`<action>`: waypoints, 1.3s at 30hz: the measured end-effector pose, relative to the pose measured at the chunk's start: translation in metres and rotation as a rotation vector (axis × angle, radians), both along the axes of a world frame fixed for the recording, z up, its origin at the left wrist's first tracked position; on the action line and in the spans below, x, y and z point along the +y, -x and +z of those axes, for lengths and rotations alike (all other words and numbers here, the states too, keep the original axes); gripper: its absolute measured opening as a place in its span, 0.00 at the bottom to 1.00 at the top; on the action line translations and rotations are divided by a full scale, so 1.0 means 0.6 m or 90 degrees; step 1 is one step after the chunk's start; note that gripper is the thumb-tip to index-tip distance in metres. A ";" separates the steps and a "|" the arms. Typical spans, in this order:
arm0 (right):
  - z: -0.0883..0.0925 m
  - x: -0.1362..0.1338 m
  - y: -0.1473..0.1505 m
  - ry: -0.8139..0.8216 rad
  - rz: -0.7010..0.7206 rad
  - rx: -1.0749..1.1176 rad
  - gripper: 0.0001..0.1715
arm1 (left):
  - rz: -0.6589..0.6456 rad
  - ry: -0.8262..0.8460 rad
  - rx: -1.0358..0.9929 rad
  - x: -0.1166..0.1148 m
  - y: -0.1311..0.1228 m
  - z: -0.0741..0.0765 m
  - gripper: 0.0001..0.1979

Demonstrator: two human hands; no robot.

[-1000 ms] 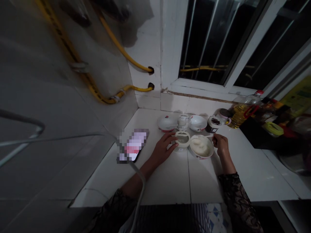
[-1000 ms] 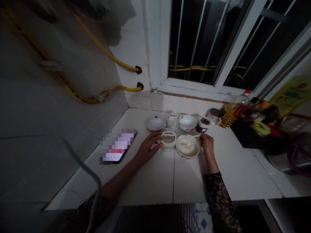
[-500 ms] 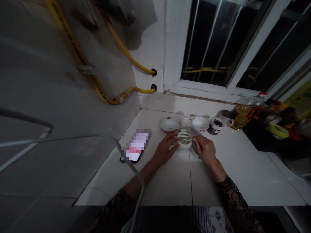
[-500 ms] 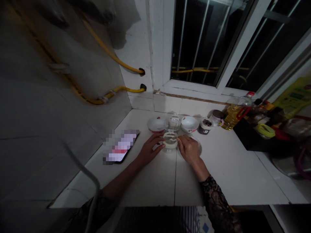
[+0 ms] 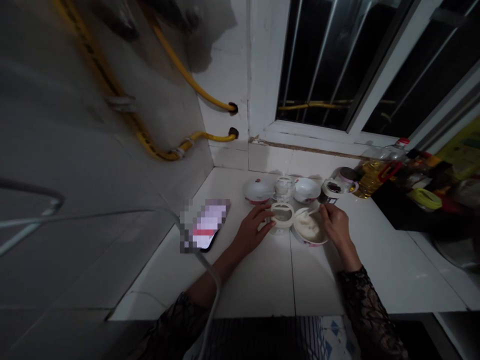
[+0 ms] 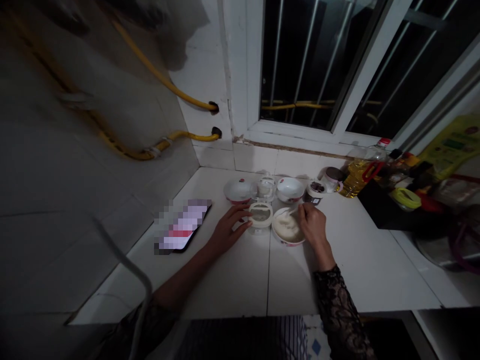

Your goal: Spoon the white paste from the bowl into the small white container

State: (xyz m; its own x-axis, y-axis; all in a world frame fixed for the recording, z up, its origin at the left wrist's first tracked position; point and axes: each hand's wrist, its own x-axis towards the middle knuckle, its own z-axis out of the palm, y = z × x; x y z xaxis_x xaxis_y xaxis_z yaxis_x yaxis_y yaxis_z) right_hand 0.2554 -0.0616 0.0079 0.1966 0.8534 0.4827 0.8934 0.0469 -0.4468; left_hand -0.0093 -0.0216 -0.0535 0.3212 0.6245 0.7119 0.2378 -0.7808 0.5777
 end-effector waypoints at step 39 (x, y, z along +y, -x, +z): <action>0.018 -0.032 0.091 -0.136 0.243 -0.094 0.22 | 0.007 -0.007 0.002 0.000 0.000 0.000 0.08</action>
State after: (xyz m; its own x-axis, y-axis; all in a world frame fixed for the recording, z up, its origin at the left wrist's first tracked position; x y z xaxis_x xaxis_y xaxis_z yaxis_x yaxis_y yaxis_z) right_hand 0.2010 -0.0806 0.0185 -0.1967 0.7293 0.6553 0.8471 0.4629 -0.2609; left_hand -0.0093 -0.0216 -0.0533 0.3173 0.6206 0.7171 0.2484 -0.7841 0.5687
